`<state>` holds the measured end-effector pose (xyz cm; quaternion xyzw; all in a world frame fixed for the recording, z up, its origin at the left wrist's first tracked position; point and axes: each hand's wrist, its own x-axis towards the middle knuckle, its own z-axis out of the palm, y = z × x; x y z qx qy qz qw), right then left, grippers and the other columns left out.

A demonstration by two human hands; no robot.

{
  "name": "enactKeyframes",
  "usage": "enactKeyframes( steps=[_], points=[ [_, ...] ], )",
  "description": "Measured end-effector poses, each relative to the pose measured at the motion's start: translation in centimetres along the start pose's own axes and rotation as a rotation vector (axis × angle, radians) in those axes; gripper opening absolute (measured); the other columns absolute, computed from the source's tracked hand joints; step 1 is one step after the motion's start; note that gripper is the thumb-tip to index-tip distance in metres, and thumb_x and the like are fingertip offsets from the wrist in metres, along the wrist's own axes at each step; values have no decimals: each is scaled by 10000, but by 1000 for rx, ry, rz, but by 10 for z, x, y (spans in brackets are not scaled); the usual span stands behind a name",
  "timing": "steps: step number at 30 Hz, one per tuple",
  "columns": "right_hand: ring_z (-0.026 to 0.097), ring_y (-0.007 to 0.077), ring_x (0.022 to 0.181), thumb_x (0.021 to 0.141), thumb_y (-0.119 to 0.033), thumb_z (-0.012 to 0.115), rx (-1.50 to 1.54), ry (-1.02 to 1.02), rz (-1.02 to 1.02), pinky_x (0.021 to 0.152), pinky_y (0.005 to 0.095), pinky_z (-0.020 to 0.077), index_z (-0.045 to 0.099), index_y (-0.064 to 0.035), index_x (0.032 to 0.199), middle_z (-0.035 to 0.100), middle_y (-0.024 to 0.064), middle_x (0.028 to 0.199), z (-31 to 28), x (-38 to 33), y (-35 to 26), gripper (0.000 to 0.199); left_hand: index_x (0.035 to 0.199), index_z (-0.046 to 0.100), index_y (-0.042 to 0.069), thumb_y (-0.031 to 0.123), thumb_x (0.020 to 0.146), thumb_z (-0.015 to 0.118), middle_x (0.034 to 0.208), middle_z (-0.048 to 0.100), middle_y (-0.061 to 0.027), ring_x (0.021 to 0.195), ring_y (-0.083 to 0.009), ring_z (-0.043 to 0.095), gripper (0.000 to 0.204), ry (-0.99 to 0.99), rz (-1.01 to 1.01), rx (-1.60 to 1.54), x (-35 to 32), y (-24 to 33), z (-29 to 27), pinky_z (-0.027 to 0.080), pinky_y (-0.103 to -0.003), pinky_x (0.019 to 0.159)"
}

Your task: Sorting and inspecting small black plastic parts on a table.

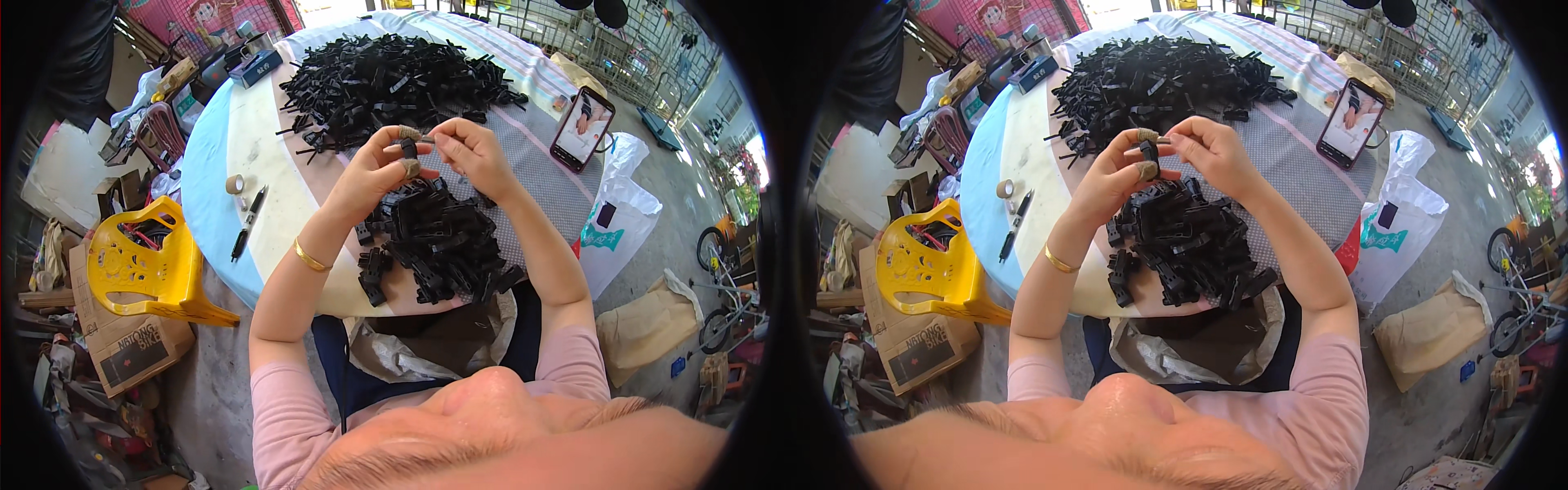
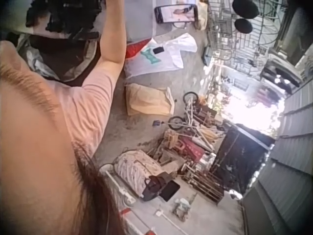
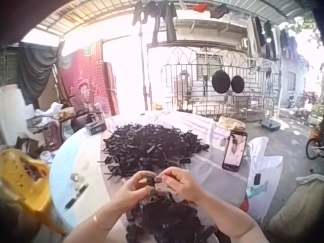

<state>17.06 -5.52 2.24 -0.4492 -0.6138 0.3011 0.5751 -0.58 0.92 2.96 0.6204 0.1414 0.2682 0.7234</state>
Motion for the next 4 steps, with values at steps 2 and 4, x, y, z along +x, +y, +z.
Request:
enactKeyframes(
  steps=[2,4],
  points=[
    [507,40,666,856,-116,530,-4,-30,31,587,180,420,589,5,925,574,6,740,3,-2,-2,152,1213,378,42,29,821,486,1029,566,-141,959,-245,579,406,33,59,63,0,-3,2,452,-289,850],
    [550,67,718,857,-139,532,59,-89,135,659,188,460,598,1,947,602,29,784,8,-3,-8,179,1190,387,77,35,816,497,1095,541,-127,948,-220,590,392,94,205,253,2,-8,1,449,-231,800]
  ],
)
